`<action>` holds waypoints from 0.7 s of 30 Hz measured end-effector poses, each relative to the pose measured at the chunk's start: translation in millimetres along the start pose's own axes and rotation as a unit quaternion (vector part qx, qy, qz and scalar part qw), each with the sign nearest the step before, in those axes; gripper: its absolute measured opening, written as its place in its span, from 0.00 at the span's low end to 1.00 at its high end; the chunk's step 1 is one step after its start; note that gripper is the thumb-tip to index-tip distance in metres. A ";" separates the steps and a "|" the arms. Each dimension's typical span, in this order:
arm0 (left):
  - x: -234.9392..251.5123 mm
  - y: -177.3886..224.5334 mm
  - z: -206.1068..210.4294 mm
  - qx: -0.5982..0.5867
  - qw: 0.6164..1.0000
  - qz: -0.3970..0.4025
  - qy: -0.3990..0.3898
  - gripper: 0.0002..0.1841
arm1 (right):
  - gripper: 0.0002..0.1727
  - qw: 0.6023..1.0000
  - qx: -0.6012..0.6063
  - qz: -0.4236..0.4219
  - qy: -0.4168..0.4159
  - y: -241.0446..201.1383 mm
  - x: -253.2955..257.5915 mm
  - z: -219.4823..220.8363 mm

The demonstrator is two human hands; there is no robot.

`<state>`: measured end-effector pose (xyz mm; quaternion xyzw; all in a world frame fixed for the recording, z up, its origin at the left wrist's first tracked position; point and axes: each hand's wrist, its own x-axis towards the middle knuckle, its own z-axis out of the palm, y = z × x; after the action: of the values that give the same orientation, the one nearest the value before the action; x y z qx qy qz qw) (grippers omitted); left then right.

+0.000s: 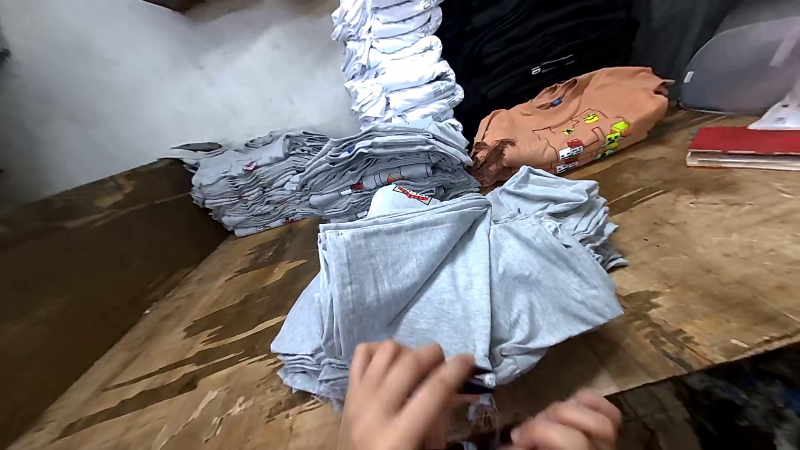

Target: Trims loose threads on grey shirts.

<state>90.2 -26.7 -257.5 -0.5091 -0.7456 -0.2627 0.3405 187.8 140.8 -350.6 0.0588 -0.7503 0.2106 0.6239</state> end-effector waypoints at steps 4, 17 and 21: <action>22.2 -49.6 -15.8 -0.041 0.998 0.006 -0.057 0.07 | 0.04 0.996 0.071 0.008 -0.058 11.0 -1.2 12.0; 12.1 -7.6 1.3 -0.001 1.000 0.002 -0.018 0.18 | 0.03 0.997 0.045 -0.022 -0.056 8.9 -2.2 3.5; -8.4 -15.4 -10.7 -0.014 0.997 -0.001 -0.080 0.15 | 0.15 0.959 0.255 0.045 -0.117 13.1 -14.4 -11.9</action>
<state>80.5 -44.7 -257.9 -0.5326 -0.7671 -0.2320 0.2721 197.1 154.8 -366.1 0.2066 -0.7414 0.4146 0.4855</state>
